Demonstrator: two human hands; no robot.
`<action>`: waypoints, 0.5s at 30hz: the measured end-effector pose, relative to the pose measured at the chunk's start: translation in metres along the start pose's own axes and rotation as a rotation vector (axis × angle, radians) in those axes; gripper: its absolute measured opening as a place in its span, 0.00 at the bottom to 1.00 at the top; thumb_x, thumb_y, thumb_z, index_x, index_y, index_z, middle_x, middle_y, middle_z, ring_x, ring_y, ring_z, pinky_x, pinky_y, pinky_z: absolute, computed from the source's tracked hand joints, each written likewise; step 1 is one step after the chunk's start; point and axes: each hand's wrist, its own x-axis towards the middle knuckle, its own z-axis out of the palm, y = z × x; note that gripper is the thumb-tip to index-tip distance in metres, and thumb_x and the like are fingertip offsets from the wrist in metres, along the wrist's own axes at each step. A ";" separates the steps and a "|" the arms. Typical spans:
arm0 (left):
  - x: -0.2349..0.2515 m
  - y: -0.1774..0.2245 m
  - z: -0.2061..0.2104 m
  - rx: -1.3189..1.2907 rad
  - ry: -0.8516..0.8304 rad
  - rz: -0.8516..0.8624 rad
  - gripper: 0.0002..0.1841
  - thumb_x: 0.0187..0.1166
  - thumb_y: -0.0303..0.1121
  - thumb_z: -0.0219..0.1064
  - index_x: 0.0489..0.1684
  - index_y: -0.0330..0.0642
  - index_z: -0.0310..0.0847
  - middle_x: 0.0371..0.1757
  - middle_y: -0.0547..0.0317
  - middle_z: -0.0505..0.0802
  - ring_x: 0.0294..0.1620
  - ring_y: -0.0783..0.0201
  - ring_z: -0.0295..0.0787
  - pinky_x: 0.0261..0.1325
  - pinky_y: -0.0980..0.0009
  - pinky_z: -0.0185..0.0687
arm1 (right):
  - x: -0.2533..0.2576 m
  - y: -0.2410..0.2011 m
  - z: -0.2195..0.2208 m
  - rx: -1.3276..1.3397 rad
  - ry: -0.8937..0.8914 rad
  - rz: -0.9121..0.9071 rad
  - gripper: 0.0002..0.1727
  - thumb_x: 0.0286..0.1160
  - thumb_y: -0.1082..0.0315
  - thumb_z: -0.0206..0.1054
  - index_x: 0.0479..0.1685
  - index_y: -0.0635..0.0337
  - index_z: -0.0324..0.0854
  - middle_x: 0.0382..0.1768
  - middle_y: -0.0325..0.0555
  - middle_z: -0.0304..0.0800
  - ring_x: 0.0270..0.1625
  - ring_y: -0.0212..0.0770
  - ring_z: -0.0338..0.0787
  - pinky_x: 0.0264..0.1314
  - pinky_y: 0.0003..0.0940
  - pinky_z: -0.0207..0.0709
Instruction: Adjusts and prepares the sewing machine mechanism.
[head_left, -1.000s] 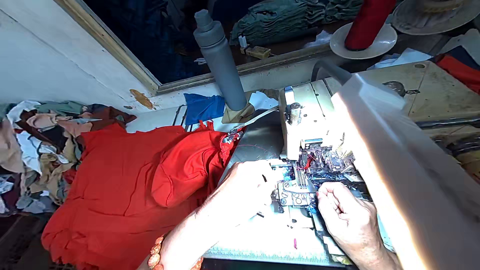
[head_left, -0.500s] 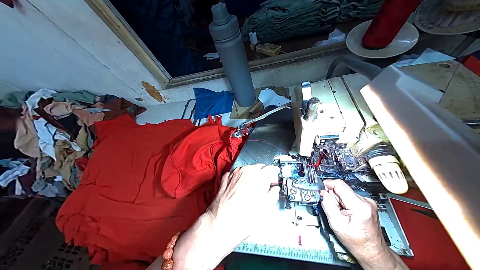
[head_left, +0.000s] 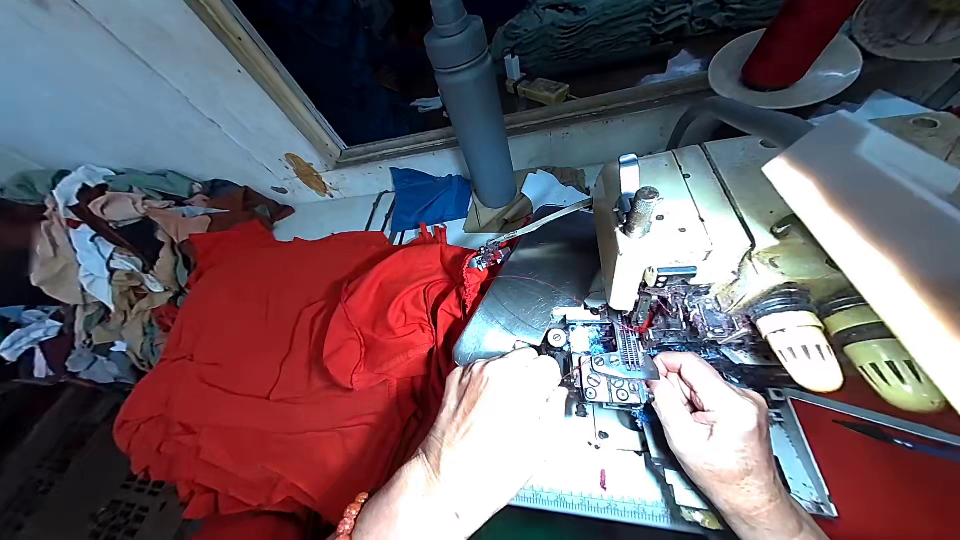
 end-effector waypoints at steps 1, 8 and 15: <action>0.000 -0.001 -0.001 0.023 -0.016 -0.001 0.12 0.74 0.39 0.63 0.20 0.50 0.84 0.22 0.65 0.81 0.22 0.66 0.83 0.18 0.68 0.73 | 0.001 0.000 -0.001 0.014 -0.012 0.010 0.10 0.69 0.67 0.58 0.29 0.59 0.85 0.14 0.27 0.70 0.17 0.14 0.63 0.19 0.10 0.57; 0.018 0.005 -0.016 0.142 -0.136 0.009 0.08 0.62 0.37 0.72 0.16 0.47 0.85 0.17 0.62 0.83 0.19 0.59 0.85 0.17 0.61 0.73 | 0.007 -0.001 -0.002 0.067 -0.053 0.035 0.11 0.69 0.68 0.58 0.31 0.60 0.87 0.17 0.28 0.74 0.18 0.13 0.65 0.21 0.09 0.59; 0.020 -0.001 -0.004 0.106 -0.142 0.064 0.06 0.62 0.33 0.72 0.18 0.46 0.84 0.20 0.60 0.82 0.21 0.58 0.83 0.17 0.60 0.72 | 0.006 0.000 -0.002 0.071 -0.034 0.067 0.09 0.70 0.67 0.59 0.31 0.58 0.85 0.14 0.24 0.67 0.17 0.13 0.63 0.19 0.10 0.57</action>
